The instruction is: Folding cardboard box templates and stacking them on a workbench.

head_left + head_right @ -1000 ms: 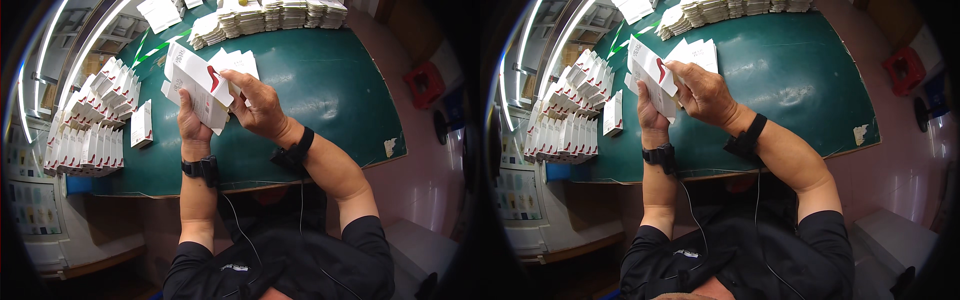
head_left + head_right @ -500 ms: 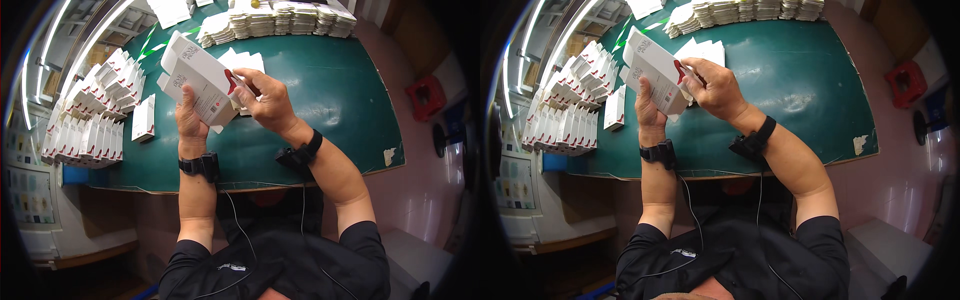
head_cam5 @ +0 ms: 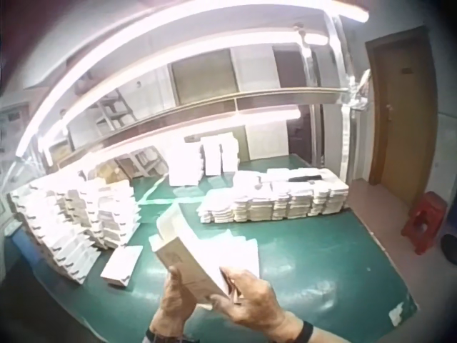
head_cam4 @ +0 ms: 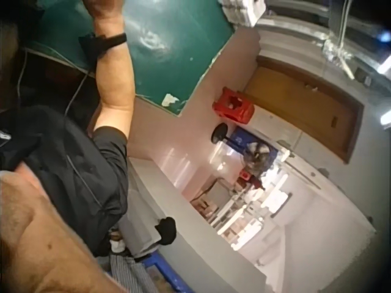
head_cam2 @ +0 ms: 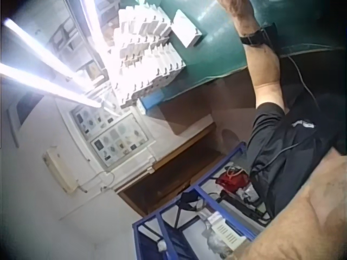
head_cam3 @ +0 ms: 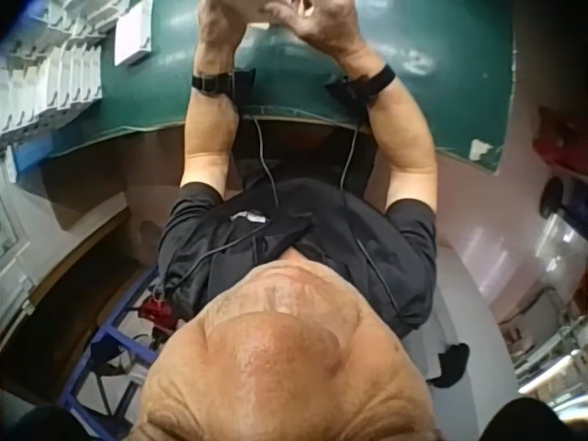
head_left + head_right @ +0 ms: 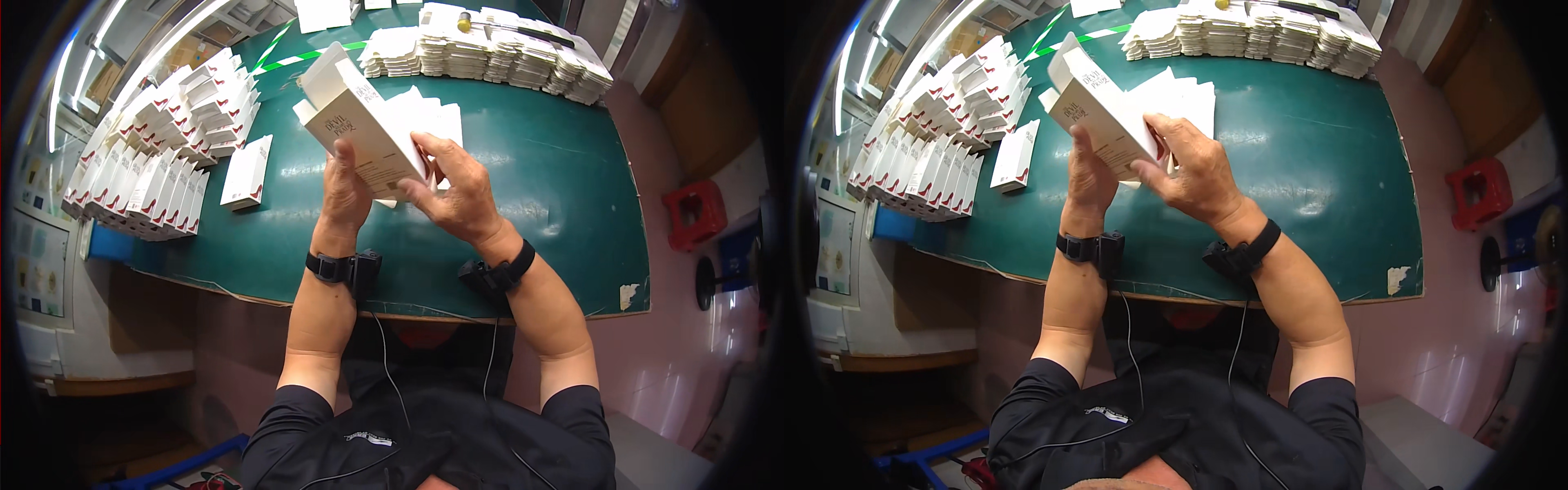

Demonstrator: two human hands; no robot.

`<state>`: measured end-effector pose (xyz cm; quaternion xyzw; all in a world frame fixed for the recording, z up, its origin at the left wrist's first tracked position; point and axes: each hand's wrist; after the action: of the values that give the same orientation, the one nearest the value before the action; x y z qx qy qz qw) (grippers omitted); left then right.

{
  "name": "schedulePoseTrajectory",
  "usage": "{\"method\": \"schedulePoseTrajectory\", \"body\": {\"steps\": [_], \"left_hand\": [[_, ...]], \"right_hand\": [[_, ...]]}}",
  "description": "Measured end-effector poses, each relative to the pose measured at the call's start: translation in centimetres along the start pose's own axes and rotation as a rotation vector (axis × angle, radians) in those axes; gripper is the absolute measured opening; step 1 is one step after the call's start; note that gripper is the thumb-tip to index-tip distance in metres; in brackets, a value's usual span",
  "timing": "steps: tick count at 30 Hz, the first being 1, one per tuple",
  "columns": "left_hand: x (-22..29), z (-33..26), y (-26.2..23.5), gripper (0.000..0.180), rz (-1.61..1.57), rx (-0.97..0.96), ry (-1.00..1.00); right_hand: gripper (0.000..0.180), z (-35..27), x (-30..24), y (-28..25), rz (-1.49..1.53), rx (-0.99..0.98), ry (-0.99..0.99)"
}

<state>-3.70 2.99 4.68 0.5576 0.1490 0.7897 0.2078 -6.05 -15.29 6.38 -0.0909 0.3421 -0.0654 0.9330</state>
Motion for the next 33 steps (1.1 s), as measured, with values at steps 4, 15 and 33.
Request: {"method": "schedulePoseTrajectory", "body": {"steps": [4, 15, 33], "left_hand": [[1.5, 0.0, 1.2, 0.055, -0.176, 0.015, -0.03], [0.3, 1.0, -3.1, 0.026, 0.033, 0.122, -0.032], [-5.0, 1.5, -4.8, 0.034, 0.824, 0.116, -0.128]], "right_hand": [[0.038, -0.4, 0.8, -0.3, 0.122, -0.031, 0.186], [0.042, 0.7, 2.3, -1.3, 0.392, -0.085, 0.471], [0.049, 0.7, 6.2, -1.6, 0.246, 0.242, 0.538]]}}
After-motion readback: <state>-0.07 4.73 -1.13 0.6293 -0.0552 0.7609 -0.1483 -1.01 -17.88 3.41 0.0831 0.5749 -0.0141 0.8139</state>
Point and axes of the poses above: each hand's wrist, its own z-axis towards the middle knuckle, its own y-axis out of the palm, x = y × z, and after that the axes turned 3 degrees about z, right-handed
